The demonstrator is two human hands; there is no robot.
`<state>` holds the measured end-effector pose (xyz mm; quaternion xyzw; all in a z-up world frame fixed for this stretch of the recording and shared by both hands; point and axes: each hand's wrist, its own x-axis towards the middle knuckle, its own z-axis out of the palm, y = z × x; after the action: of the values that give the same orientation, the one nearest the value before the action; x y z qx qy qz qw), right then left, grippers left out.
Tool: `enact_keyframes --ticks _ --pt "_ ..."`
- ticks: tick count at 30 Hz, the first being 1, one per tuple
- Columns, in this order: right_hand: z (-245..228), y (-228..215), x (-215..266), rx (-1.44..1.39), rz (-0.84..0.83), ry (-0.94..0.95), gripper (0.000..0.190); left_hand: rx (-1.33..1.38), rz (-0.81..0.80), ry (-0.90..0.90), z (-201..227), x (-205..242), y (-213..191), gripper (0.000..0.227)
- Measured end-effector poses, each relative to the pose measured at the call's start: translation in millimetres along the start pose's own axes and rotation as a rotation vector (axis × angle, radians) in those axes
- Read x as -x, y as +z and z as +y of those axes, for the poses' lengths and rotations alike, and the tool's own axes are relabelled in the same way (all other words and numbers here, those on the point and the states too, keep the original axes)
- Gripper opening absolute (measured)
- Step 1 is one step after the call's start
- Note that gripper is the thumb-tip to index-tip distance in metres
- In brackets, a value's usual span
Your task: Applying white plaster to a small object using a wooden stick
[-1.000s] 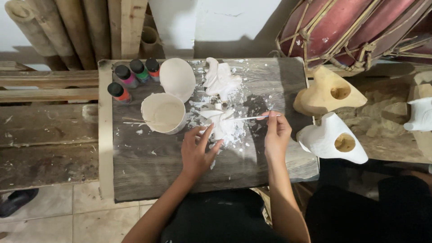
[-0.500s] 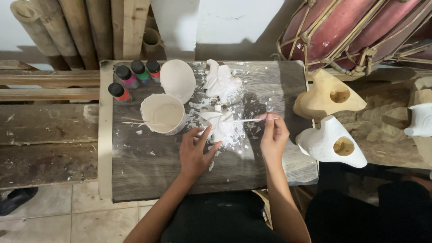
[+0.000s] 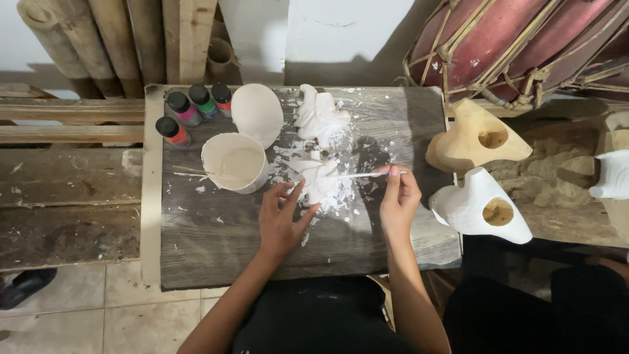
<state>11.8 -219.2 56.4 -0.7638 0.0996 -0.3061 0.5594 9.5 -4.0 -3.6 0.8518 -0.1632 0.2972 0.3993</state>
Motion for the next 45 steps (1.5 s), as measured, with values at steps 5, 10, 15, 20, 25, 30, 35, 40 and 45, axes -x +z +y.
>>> enact_keyframes --ticks 5,10,15,20,25,30,35,40,45 --pt "7 -8 3 0.016 0.02 0.001 0.029 -0.003 0.009 -0.004 -2 2 1 0.054" --pt "16 0 -2 -0.036 0.042 -0.016 0.029 -0.001 0.013 -0.005 -1 2 1 0.054" --pt "22 8 -10 -0.078 0.07 -0.007 0.029 0.002 0.011 0.003 -2 3 2 0.054" --pt "13 9 -7 -0.08 0.084 -0.029 0.028 0.01 0.01 0.002 0 3 0 0.055" --pt "14 -5 10 -0.04 0.076 -0.022 0.028 0.012 0.005 0.001 0 1 0 0.057" --pt "9 -9 24 -0.1 0.075 -0.019 0.028 -0.007 0.009 -0.002 0 2 0 0.055" --pt "9 -11 20 -0.102 0.074 -0.025 0.029 -0.001 0.005 0.001 0 1 -2 0.055" --pt "3 -14 18 -0.04 0.021 -0.075 0.029 -0.01 0.019 0.002 1 1 -1 0.055" --pt "2 -15 16 -0.004 0.006 -0.109 0.03 0.017 0.017 -0.001 -2 5 2 0.056"
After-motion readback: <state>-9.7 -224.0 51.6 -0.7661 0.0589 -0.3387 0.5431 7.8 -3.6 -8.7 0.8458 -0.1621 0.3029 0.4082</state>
